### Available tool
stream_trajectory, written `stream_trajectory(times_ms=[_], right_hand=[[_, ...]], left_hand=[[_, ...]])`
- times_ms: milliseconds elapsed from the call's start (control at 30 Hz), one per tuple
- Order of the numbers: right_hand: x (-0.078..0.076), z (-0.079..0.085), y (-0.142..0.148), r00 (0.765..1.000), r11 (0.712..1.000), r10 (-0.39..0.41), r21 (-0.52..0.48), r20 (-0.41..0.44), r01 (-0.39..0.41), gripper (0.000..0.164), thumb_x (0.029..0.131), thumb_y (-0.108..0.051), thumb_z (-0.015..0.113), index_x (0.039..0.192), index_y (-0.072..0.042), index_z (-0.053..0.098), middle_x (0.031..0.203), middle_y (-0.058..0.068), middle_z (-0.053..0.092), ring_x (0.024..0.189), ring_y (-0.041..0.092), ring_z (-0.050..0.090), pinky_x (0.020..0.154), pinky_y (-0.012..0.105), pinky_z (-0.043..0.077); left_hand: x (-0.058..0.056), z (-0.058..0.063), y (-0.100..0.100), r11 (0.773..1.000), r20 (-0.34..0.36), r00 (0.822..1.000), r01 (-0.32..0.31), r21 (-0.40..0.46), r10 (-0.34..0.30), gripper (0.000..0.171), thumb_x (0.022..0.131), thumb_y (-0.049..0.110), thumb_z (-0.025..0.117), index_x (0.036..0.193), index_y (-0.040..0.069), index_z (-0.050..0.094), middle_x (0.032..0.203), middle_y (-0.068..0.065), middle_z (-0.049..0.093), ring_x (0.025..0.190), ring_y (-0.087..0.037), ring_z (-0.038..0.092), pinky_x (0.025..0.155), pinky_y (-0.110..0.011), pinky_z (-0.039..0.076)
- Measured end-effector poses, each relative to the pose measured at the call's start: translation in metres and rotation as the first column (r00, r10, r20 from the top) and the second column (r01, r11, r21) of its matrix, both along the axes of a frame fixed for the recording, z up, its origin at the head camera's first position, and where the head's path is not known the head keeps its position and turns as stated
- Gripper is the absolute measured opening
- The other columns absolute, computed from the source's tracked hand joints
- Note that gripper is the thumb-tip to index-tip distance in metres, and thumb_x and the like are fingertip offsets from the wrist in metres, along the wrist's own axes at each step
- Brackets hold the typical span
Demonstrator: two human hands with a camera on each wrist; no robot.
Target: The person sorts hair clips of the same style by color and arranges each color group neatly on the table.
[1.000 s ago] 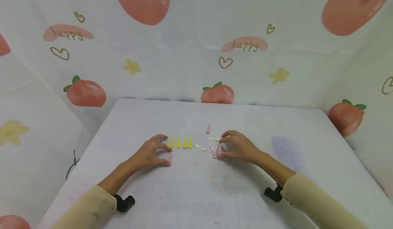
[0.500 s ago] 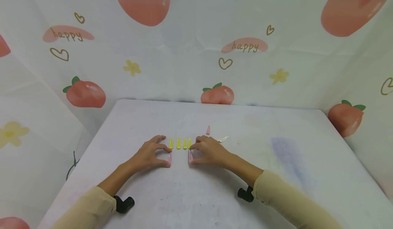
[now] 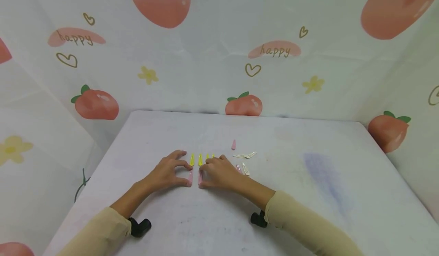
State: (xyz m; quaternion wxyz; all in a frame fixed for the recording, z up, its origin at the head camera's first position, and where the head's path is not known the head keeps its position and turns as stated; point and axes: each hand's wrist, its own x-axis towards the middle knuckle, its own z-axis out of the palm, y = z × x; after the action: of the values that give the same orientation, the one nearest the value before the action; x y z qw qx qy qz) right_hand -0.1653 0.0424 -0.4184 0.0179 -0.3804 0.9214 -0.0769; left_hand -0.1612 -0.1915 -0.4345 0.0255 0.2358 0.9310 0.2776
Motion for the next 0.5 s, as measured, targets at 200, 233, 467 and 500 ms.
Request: stream_trajectory(times_ms=[200, 233, 467, 500], right_hand=[[-0.001, 0.000, -0.001, 0.999, 1.000, -0.003, -0.025, 0.038, 0.004, 0.043, 0.084, -0.048, 0.076, 0.115, -0.019, 0.075, 0.092, -0.007, 0.063, 0.088, 0.010, 0.059, 0.084, 0.037, 0.046], [-0.002, 0.001, 0.001, 0.999, 0.999, -0.004, -0.032, 0.046, 0.005, 0.044, 0.083, -0.049, 0.076, 0.115, -0.019, 0.074, 0.091, -0.007, 0.062, 0.086, 0.009, 0.057, 0.083, 0.037, 0.046], [-0.020, 0.011, 0.029, 0.994, 0.985, -0.038, -0.166, 0.106, 0.055, 0.053, 0.080, -0.046, 0.081, 0.121, -0.013, 0.073, 0.091, -0.001, 0.058, 0.078, 0.011, 0.050, 0.069, 0.029, 0.044], [-0.025, 0.012, 0.036, 0.992, 0.980, -0.052, -0.187, 0.115, 0.073, 0.054, 0.080, -0.044, 0.081, 0.122, -0.012, 0.072, 0.094, 0.000, 0.059, 0.081, 0.012, 0.052, 0.072, 0.029, 0.045]], left_hand=[[-0.001, -0.002, -0.001, 1.000, -0.007, 1.000, 0.000, -0.001, 0.000, 0.046, 0.064, 0.042, 0.092, 0.102, 0.019, 0.078, 0.142, -0.021, 0.051, 0.133, -0.045, 0.043, 0.101, -0.069, 0.035], [-0.002, -0.002, 0.000, 1.000, -0.003, 1.000, 0.000, 0.001, 0.000, 0.046, 0.064, 0.042, 0.092, 0.102, 0.019, 0.078, 0.142, -0.020, 0.051, 0.133, -0.045, 0.043, 0.101, -0.069, 0.035], [-0.001, -0.002, 0.002, 1.000, 0.034, 0.999, -0.014, -0.024, 0.015, 0.047, 0.066, 0.043, 0.091, 0.105, 0.019, 0.078, 0.145, -0.018, 0.049, 0.136, -0.043, 0.040, 0.104, -0.069, 0.032], [-0.001, -0.001, 0.002, 1.000, 0.036, 0.999, -0.016, -0.026, 0.017, 0.047, 0.066, 0.042, 0.091, 0.105, 0.019, 0.078, 0.145, -0.018, 0.048, 0.137, -0.043, 0.040, 0.104, -0.068, 0.032]])
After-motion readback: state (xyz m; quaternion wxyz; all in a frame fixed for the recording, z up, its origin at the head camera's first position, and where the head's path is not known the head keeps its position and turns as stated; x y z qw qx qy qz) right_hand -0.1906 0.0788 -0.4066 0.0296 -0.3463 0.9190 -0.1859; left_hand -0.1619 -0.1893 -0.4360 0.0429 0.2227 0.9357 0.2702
